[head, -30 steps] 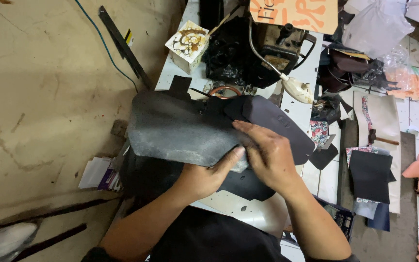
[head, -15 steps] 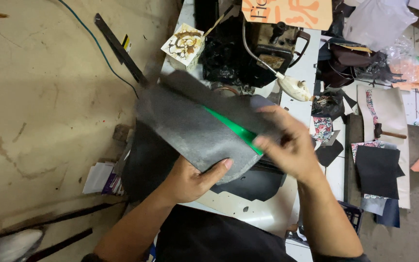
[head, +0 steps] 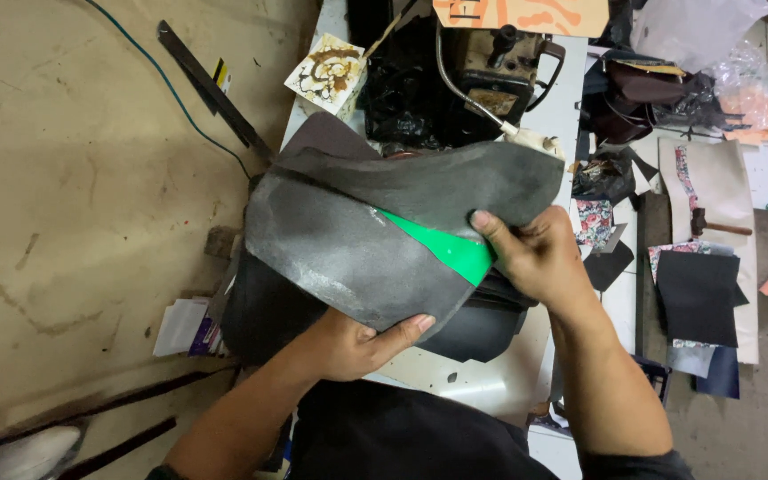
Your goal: Peeling the white protective or adhesive backing from pre-cut leather components in a workshop.
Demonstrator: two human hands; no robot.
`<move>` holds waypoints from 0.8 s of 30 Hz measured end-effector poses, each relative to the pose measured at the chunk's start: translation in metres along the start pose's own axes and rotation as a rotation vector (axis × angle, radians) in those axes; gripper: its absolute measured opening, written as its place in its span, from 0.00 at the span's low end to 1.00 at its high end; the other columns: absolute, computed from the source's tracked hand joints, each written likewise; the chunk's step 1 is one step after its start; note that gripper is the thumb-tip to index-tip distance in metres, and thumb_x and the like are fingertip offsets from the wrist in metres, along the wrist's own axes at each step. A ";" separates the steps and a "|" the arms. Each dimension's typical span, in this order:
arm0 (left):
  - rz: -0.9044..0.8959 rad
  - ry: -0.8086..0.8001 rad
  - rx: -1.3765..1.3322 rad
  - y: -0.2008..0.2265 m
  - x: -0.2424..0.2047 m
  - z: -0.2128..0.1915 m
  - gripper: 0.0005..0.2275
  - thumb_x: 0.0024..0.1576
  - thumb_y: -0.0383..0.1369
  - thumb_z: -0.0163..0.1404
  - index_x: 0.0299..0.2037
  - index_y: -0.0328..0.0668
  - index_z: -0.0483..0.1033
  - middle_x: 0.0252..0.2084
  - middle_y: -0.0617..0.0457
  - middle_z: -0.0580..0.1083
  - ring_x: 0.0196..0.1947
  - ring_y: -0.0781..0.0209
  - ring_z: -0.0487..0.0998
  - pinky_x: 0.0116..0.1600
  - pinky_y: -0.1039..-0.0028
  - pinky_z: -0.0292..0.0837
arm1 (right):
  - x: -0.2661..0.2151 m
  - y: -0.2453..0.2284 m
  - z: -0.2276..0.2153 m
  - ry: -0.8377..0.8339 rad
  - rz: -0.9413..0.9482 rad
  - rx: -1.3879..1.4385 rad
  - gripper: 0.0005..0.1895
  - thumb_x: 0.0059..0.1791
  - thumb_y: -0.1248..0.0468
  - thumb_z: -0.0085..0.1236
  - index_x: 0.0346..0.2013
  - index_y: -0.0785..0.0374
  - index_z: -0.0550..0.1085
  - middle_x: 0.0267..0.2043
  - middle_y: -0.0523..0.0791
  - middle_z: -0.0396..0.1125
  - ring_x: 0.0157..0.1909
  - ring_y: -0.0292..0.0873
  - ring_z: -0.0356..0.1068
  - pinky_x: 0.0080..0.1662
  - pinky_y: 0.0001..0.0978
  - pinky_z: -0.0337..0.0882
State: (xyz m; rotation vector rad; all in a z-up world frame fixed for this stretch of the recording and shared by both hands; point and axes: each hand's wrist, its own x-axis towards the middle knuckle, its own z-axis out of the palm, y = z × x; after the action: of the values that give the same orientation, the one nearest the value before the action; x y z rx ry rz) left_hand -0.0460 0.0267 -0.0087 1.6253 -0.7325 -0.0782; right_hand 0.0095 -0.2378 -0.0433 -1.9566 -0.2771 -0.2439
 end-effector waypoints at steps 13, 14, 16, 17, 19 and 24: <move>-0.011 0.066 0.017 -0.032 -0.012 -0.013 0.20 0.51 0.23 0.60 0.56 0.30 0.78 0.50 0.36 0.80 0.56 0.49 0.79 0.61 0.49 0.69 | 0.004 -0.062 0.009 -0.163 -0.075 0.264 0.27 0.41 0.71 0.70 0.54 0.75 0.76 0.40 0.55 0.76 0.39 0.43 0.74 0.43 0.37 0.77; -0.015 0.118 -0.042 -0.035 -0.012 -0.007 0.20 0.52 0.25 0.60 0.56 0.27 0.77 0.51 0.37 0.80 0.55 0.51 0.79 0.60 0.51 0.71 | 0.003 -0.062 0.011 -0.103 -0.148 0.191 0.18 0.44 0.75 0.65 0.49 0.75 0.77 0.41 0.56 0.76 0.40 0.49 0.76 0.43 0.40 0.77; -0.013 0.165 -0.098 -0.044 -0.025 0.006 0.20 0.53 0.27 0.61 0.56 0.24 0.76 0.51 0.38 0.80 0.55 0.54 0.79 0.58 0.54 0.72 | -0.006 -0.055 0.018 -0.038 -0.225 0.117 0.10 0.47 0.78 0.60 0.43 0.75 0.78 0.42 0.57 0.77 0.40 0.54 0.79 0.44 0.44 0.77; -0.088 0.083 0.010 -0.049 -0.037 0.012 0.30 0.49 0.39 0.63 0.60 0.31 0.72 0.60 0.40 0.74 0.63 0.52 0.72 0.67 0.58 0.60 | -0.013 -0.048 0.022 0.078 -0.253 -0.103 0.03 0.49 0.71 0.62 0.36 0.69 0.79 0.30 0.49 0.64 0.32 0.46 0.64 0.36 0.41 0.64; -0.156 0.000 0.124 -0.035 -0.031 0.023 0.40 0.44 0.51 0.65 0.65 0.38 0.67 0.68 0.43 0.68 0.71 0.50 0.64 0.76 0.62 0.49 | -0.018 -0.042 0.030 0.199 -0.284 -0.321 0.08 0.52 0.64 0.65 0.29 0.62 0.79 0.19 0.40 0.51 0.24 0.38 0.49 0.29 0.38 0.52; 0.059 0.384 0.342 -0.028 0.000 0.055 0.15 0.65 0.38 0.49 0.55 0.35 0.73 0.56 0.45 0.75 0.60 0.54 0.74 0.71 0.64 0.61 | -0.015 -0.071 0.034 0.023 -0.439 -0.185 0.16 0.52 0.64 0.60 0.48 0.75 0.74 0.42 0.56 0.72 0.39 0.53 0.73 0.42 0.37 0.72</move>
State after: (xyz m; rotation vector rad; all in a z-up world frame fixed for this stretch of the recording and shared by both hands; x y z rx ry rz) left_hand -0.0592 -0.0203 -0.0463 1.8681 -0.5122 0.4122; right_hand -0.0246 -0.1804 0.0011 -2.0550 -0.6910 -0.5941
